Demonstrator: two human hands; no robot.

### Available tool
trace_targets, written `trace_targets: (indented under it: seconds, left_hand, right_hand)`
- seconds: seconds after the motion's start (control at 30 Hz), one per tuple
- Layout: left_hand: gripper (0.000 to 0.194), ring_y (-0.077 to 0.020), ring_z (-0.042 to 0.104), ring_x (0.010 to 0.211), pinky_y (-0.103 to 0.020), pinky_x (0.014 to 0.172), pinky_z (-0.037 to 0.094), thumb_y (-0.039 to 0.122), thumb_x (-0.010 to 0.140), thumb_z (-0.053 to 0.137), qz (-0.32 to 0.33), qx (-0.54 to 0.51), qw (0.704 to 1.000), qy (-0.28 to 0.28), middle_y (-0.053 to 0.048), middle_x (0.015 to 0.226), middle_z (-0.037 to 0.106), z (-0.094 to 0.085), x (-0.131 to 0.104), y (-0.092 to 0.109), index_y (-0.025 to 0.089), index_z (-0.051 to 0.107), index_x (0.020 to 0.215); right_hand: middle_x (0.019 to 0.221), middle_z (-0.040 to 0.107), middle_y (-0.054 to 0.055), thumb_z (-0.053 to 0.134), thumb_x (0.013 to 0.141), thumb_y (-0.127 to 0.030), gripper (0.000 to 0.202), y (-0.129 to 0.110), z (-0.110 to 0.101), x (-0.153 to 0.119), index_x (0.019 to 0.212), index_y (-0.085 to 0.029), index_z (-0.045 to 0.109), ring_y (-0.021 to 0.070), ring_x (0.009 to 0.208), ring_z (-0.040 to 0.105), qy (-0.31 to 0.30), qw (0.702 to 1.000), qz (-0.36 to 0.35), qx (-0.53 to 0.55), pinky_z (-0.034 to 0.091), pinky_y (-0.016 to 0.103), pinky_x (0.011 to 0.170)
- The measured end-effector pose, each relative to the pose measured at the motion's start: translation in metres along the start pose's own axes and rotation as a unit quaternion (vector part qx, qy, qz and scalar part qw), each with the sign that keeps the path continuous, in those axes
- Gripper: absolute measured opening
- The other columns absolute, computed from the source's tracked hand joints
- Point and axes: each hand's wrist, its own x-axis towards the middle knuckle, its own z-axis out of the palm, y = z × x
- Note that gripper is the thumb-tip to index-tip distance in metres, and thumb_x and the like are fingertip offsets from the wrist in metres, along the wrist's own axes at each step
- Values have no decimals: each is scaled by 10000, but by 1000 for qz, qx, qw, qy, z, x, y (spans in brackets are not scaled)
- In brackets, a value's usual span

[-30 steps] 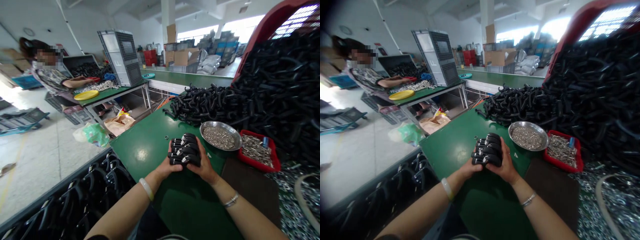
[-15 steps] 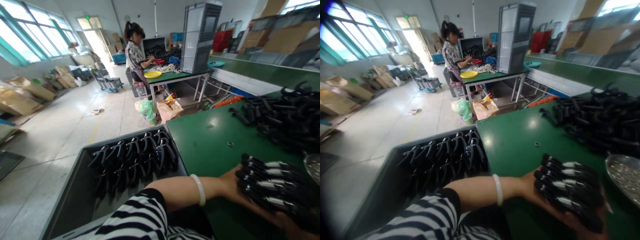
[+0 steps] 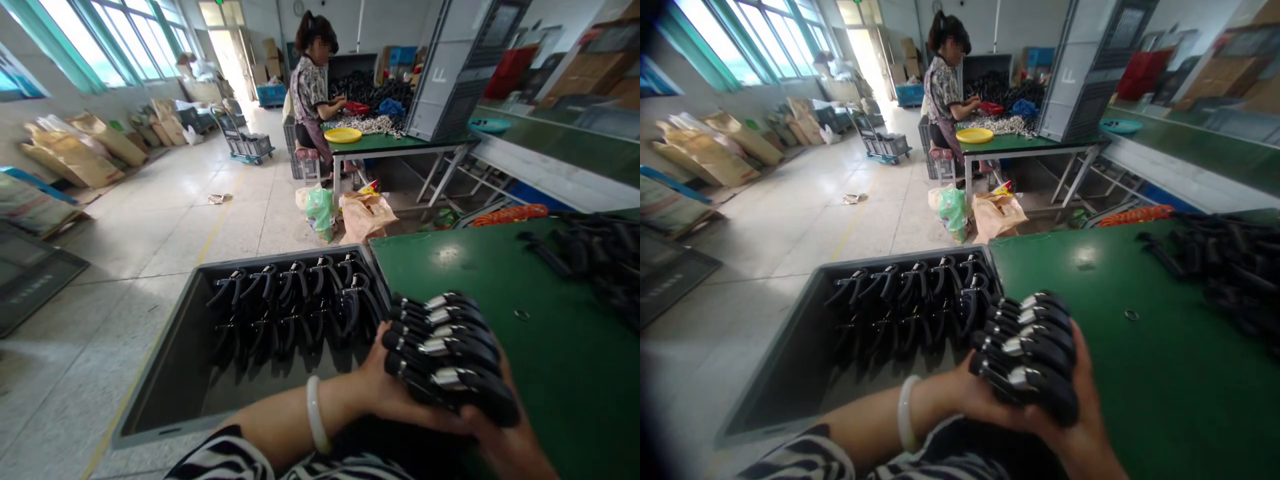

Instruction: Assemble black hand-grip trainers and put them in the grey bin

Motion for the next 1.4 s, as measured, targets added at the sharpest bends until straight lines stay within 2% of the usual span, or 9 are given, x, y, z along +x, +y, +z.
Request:
trace_targets:
  seconds: [0.1,0.2,0.3,0.37,0.53,0.8,1.0,1.13,1.4]
  left_hand:
    - [497,-297,534,1073,-433,980,368,325,631,710,-124,-107,977,133,-71,1127,613,-33,-44,-19,185,611,1098]
    - [565,-294,554,1043,-421,944,404,382,599,732,-262,-230,900,260,-110,1073,635,-58,-75,-49,139,590,1090]
    - [507,-289,603,960,-441,898,435,417,668,671,-374,-309,824,292,-116,1017,659,-79,-92,-81,144,580,1085]
    - [463,-283,591,996,-415,909,433,431,692,645,-388,-311,814,301,-117,1029,657,-88,-96,-99,146,600,1054]
    - [461,-281,573,1034,-367,910,442,362,622,723,-390,-274,827,298,-120,1052,652,-104,-85,-121,137,627,1014]
    - [496,-241,635,900,-356,873,477,397,673,686,-364,-348,778,375,-127,987,670,-115,-77,-138,112,597,1069]
    - [495,-248,603,982,-347,913,450,426,675,678,-398,-306,787,359,-127,1032,656,-106,-70,-140,115,609,1053]
    - [483,-252,626,923,-363,882,466,422,670,679,-417,-314,785,332,-131,965,676,-108,-61,-139,103,620,1028]
    - [414,-292,524,1097,-358,975,371,289,562,759,-415,-141,826,355,-126,1016,658,-103,-60,-151,120,652,925]
  right_hand:
    - [1390,342,88,647,636,-579,984,-12,70,34,1408,-265,124,330,1259,301,-69,988,97,99,344,511,992]
    - [1287,477,107,628,686,-535,811,2,127,54,1351,-218,288,281,1190,423,-133,934,249,219,363,468,980]
    - [1113,608,91,572,752,-503,551,31,163,59,1201,-196,483,266,1094,519,-160,872,342,310,401,461,935]
    - [1056,636,71,576,756,-484,465,49,176,58,1123,-202,540,255,1058,546,-157,857,362,331,399,453,933]
    - [1092,625,46,601,751,-442,432,70,184,63,1124,-231,546,231,1077,534,-131,860,358,338,370,427,961]
    - [1126,609,50,595,751,-457,463,84,196,88,1131,-198,544,201,1104,513,-155,875,344,302,329,379,1000]
    - [1150,585,74,528,760,-547,513,93,187,83,1124,-186,539,210,1094,515,-117,935,303,139,340,383,987]
    - [1189,541,139,446,780,-585,618,91,183,84,1206,-138,461,242,1126,486,-100,946,309,5,339,409,980]
    - [1425,213,190,544,692,-234,811,72,181,75,1389,-61,168,263,1316,180,-196,943,193,-189,188,419,1071]
